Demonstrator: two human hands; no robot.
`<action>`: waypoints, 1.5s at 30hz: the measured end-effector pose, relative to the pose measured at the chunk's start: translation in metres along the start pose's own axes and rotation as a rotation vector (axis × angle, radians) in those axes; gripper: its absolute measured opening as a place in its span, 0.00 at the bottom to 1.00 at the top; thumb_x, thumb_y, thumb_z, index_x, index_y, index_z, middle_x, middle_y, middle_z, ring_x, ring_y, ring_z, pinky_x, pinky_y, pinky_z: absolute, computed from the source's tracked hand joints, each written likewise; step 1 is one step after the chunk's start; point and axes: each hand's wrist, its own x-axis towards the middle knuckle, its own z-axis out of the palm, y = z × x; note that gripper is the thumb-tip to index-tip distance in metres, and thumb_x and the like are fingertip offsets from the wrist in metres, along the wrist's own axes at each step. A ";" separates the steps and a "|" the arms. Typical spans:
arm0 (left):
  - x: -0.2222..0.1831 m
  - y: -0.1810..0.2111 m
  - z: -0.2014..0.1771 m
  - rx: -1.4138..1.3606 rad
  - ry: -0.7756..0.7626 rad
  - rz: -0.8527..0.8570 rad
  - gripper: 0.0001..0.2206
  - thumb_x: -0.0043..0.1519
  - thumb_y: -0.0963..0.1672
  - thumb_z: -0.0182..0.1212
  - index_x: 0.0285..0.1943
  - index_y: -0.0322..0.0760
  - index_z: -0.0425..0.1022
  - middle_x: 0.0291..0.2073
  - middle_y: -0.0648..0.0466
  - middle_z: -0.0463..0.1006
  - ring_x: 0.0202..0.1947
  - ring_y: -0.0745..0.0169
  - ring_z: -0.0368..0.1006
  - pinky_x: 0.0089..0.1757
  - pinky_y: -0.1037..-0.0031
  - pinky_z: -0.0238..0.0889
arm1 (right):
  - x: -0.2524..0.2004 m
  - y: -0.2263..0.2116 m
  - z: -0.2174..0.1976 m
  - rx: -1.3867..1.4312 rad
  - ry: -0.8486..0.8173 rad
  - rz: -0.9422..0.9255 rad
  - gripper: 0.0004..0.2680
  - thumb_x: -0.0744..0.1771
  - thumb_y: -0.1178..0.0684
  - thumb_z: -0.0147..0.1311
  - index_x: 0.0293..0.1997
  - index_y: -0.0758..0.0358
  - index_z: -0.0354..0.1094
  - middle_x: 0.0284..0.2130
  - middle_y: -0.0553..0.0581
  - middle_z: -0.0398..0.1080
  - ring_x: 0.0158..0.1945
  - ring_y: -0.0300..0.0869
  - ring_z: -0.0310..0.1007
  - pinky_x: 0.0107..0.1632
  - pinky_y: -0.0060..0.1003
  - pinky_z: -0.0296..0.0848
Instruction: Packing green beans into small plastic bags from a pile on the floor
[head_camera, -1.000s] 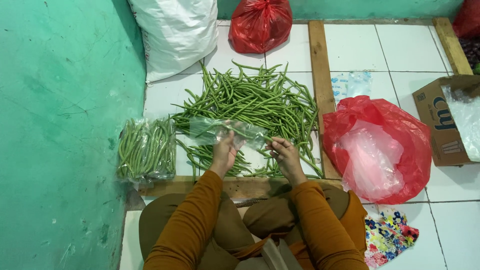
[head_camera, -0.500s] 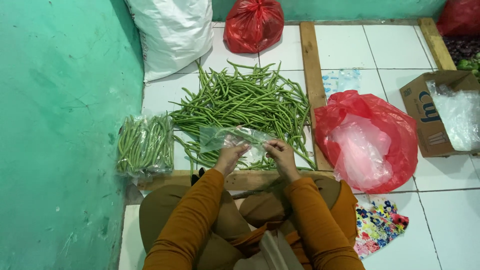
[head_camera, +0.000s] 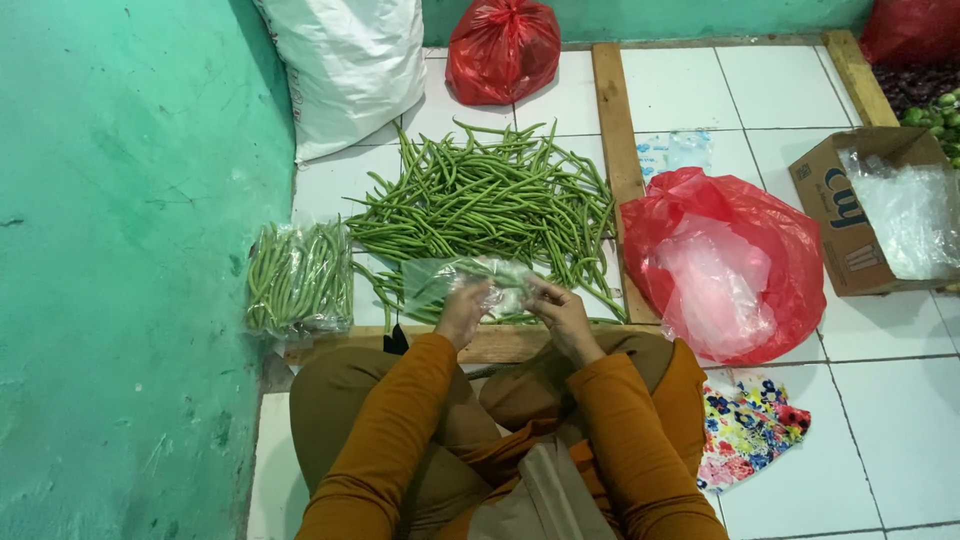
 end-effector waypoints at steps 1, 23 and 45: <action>-0.019 0.015 0.014 0.001 0.000 0.001 0.12 0.59 0.44 0.70 0.48 0.38 0.77 0.45 0.54 0.82 0.48 0.63 0.78 0.52 0.66 0.71 | 0.002 0.004 -0.006 0.001 0.000 0.000 0.16 0.61 0.70 0.63 0.53 0.76 0.73 0.30 0.57 0.71 0.34 0.39 0.76 0.43 0.36 0.83; -0.008 -0.037 -0.004 -0.063 0.037 0.229 0.15 0.60 0.40 0.72 0.54 0.36 0.77 0.45 0.53 0.82 0.44 0.54 0.81 0.55 0.52 0.71 | -0.009 -0.010 0.000 -0.008 0.054 0.092 0.09 0.62 0.63 0.65 0.44 0.72 0.75 0.28 0.58 0.74 0.28 0.40 0.78 0.31 0.28 0.81; 0.005 -0.072 -0.025 0.213 0.043 0.233 0.27 0.50 0.38 0.81 0.58 0.32 0.73 0.41 0.47 0.81 0.41 0.55 0.81 0.45 0.63 0.77 | 0.010 0.029 -0.033 -0.104 0.054 0.138 0.12 0.61 0.63 0.65 0.44 0.58 0.68 0.33 0.50 0.64 0.34 0.36 0.68 0.34 0.27 0.78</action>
